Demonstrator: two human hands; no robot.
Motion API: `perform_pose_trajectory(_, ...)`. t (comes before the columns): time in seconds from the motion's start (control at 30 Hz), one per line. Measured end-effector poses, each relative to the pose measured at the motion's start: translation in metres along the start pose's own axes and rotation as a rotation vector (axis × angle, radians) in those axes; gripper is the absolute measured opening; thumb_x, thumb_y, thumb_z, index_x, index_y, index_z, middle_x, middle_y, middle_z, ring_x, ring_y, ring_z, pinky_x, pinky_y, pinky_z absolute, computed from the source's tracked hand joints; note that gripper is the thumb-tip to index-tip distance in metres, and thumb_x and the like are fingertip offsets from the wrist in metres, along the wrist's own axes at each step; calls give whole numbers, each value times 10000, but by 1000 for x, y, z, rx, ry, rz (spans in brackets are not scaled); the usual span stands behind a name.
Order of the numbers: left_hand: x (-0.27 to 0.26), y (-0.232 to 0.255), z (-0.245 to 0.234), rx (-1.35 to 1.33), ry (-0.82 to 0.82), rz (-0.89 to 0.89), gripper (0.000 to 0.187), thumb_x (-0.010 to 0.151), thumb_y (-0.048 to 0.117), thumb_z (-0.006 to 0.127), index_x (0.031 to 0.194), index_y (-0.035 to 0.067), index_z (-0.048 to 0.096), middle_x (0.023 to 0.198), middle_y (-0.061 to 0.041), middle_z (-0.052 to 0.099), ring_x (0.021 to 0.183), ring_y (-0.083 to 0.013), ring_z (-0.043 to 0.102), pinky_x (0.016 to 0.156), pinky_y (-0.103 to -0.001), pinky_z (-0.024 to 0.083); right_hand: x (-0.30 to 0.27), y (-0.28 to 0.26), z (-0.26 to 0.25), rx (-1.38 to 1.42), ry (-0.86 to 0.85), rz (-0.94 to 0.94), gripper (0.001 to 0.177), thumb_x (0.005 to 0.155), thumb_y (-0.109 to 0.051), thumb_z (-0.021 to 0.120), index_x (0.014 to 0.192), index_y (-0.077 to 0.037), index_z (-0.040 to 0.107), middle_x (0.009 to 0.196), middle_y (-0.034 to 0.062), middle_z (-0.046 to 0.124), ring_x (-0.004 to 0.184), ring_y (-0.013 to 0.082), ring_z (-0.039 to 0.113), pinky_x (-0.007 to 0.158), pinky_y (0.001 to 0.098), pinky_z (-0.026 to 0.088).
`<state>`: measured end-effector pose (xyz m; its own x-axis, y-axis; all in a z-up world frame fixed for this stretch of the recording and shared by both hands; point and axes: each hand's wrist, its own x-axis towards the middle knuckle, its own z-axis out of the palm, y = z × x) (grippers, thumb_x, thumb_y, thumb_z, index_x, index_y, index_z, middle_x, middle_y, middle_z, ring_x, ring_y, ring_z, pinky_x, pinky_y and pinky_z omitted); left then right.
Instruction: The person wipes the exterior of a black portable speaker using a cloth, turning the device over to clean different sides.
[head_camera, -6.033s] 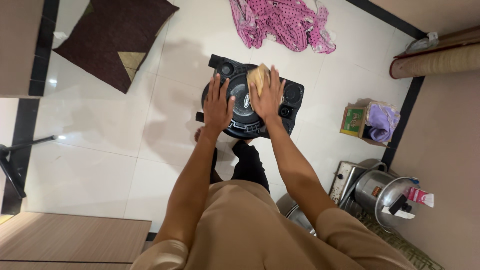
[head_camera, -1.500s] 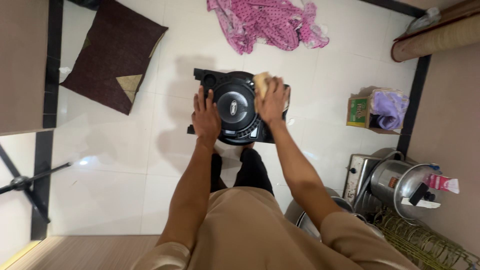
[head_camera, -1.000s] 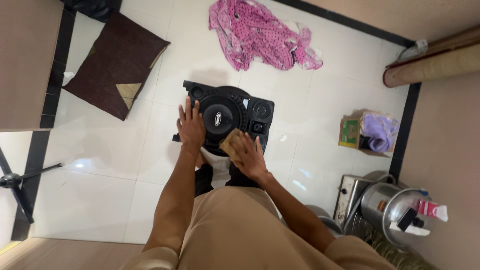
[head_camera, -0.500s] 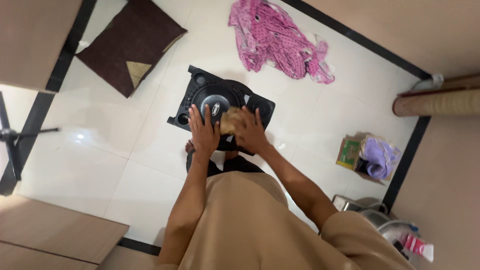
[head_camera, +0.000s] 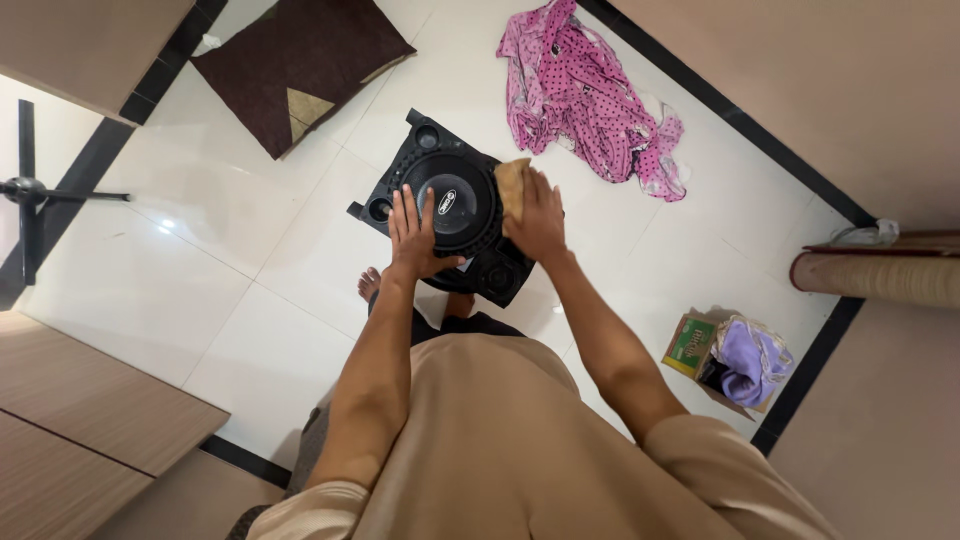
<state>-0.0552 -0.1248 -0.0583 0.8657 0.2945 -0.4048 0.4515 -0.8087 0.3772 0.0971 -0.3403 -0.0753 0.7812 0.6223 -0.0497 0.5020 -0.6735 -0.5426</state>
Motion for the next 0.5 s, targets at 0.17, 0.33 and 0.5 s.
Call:
perform_pose_trajectory(0.17,0,3,-3,5,-38,-17,1624,478,704,934,1652,127,-27,1665,-315,-128,1544,-474,-161,1238,-641,26,-34,-32,-1,-11,37,-155,936,889,-351,731,1612,-51,218,1641,289,250,1514,464,252,1171,686,209)
perform_pose_trajectory(0.33,1,4,-6,19,-89,-28,1636,474,691,940,1653,129,-44,1667,-317,-152,1538,-474,-191,1242,-630,3,-68,-63,-4,20,-67,-159,939,901,-438,726,1633,-136,220,1667,223,241,1539,447,219,1209,671,192)
perform_pose_trajectory(0.5,4,11,-12,49,-160,-84,1636,491,700,931,1649,147,-85,1662,-303,-197,1533,-449,-236,1251,-610,-26,-95,-69,-2,81,-152,-213,883,922,-468,684,1627,-177,239,1662,223,220,1553,438,187,1224,656,162)
